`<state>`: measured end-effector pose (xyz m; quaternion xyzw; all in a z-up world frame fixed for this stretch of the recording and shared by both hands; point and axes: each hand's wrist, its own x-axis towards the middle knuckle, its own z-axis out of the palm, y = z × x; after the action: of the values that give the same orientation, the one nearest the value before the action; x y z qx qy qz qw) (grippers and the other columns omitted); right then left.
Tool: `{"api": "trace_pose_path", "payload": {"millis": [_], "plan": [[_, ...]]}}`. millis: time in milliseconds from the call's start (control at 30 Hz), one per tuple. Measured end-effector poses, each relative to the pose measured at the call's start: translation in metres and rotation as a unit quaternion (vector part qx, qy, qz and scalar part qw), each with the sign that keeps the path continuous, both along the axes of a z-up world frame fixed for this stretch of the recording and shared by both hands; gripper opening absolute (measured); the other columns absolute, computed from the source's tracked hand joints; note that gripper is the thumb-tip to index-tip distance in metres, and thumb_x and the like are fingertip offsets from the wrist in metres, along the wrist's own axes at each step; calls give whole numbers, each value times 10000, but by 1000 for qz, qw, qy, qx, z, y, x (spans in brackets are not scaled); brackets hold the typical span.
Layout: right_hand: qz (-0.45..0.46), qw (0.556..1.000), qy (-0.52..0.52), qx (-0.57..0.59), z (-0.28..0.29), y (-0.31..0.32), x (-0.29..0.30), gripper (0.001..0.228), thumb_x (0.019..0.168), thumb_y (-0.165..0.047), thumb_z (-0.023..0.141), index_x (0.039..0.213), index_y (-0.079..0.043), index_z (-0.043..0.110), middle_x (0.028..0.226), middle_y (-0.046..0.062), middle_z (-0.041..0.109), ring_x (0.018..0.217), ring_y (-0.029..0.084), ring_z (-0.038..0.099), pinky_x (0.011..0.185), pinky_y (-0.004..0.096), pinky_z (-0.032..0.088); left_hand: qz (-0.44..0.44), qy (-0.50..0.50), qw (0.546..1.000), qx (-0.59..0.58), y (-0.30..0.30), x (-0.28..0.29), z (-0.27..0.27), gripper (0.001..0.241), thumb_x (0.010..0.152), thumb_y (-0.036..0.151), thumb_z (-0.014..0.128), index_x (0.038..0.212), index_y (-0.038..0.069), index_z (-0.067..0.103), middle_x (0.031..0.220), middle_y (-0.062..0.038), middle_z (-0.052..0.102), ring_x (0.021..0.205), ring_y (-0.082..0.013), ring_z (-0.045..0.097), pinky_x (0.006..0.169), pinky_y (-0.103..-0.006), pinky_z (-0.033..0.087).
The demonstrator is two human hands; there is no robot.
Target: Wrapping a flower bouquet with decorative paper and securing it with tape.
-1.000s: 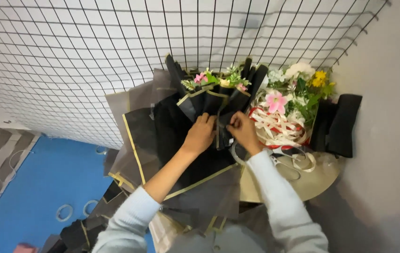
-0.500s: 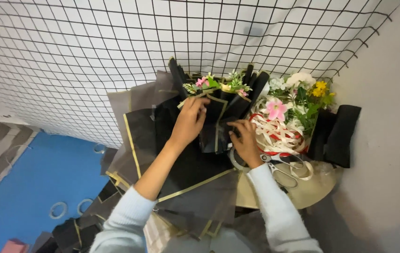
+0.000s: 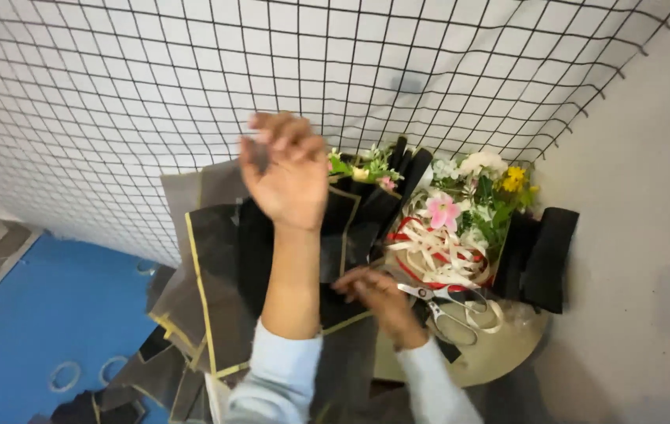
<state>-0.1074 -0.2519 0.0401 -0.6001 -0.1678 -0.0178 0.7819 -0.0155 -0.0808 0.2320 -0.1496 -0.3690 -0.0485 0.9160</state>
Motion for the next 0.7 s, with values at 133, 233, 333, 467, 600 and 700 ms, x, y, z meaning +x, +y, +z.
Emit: {"api": "trace_pose_path", "payload": {"millis": [133,233,333,467,600,700], "plan": [[162,983,63,57,20,29,-24,363,998,-256,603,1190,38,696,1161,162,713,1043,258,679,866,371,541,-27,-113,980,-162,6,-12,29,190,1054,208,566,1141,46,612,965,-56,604,878,-192,551,788,-311,424],[168,983,42,63,18,38,-28,280,1009,-193,618,1160,22,714,1183,161,706,1043,263,682,890,376,549,2,-155,976,-151,19,-9,28,245,1107,261,547,1162,35,624,971,-46,599,877,-182,539,803,-315,411],[136,991,13,3,26,44,-40,263,999,-197,633,1126,11,732,1146,159,714,1017,247,684,879,348,550,-3,-126,984,-128,26,-6,13,216,1083,266,552,1120,66,626,936,-24,593,847,-157,519,786,-294,383],[114,991,65,23,24,53,-43,266,980,-119,644,1181,43,707,1138,131,691,997,220,667,882,329,545,-4,-109,987,-114,25,3,0,225,1074,274,536,1107,71,629,937,-21,602,844,-146,503,777,-285,360],[69,995,65,-4,35,60,-47,167,935,-99,706,1058,7,748,1025,106,700,912,193,659,804,306,545,7,-79,992,-100,25,4,-9,193,1065,272,547,1089,95,622,906,3,581,822,-138,496,755,-278,350],[48,997,59,-16,39,64,-50,73,907,-39,725,964,-17,765,936,85,718,866,190,685,773,306,565,-14,-78,991,-110,27,4,-18,179,1073,274,549,1093,105,603,903,5,576,819,-151,491,767,-305,355]]}}
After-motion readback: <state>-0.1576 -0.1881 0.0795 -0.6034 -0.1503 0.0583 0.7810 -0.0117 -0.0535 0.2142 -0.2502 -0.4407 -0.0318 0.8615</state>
